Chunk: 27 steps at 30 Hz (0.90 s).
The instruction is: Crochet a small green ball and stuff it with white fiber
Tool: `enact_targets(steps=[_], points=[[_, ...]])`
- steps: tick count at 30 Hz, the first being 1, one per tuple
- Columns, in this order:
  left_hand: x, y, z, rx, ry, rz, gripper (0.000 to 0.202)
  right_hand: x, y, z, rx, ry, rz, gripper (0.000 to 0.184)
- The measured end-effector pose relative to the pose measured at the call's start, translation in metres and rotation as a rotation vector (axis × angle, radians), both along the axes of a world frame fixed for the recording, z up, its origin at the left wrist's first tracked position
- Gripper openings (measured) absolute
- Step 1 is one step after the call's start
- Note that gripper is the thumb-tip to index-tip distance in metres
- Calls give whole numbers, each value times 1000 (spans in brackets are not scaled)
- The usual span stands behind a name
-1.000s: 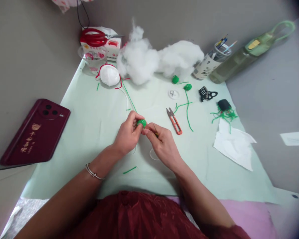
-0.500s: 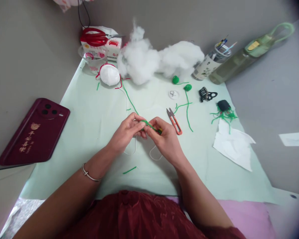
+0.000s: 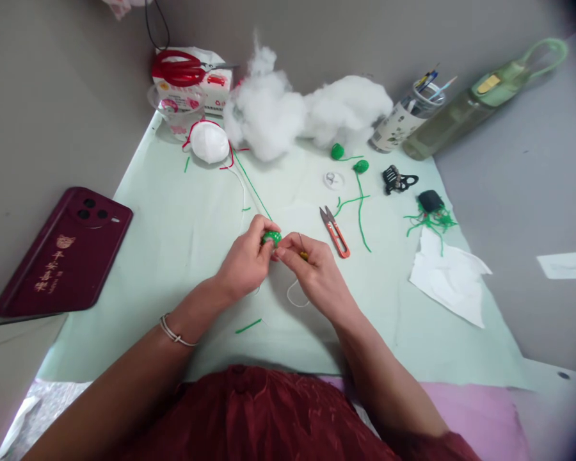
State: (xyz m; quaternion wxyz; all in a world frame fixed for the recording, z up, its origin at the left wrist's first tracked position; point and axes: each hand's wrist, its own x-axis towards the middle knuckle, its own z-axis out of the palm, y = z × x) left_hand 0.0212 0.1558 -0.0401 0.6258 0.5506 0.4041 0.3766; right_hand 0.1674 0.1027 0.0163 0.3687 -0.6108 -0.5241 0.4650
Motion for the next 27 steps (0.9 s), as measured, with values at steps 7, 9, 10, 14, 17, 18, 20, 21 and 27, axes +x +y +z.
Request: enact_targets(steps=[7, 9, 10, 14, 17, 18, 20, 21, 27], points=[[3, -5, -3, 49, -52, 65, 18, -2, 4, -10, 22, -69, -59, 29], [4, -6, -1, 46, -89, 75, 21, 1, 7, -14, 12, -73, -98, 35], [5, -6, 0, 43, -104, 73, 22, 2, 9, -16, 6, -82, -113, 38], [4, -7, 5, 25, -158, 32, 23, 4, 11, -18, 15, -120, -139, 38], [1, -6, 9, 5, -193, -2, 23, 5, 10, -16, 34, -121, -156, 37], [0, -5, 10, -6, -200, -8, 22, 6, 10, -15, 35, -123, -152, 37], [-2, -4, 10, -28, -207, -10, 20, 6, 9, -12, 36, -131, -124, 35], [-2, -3, 10, -38, -207, -8, 19, 6, 9, -11, 39, -134, -104, 33], [2, 0, 5, -56, -168, 48, 21, 1, 2, -7, 42, -205, 15, 22]])
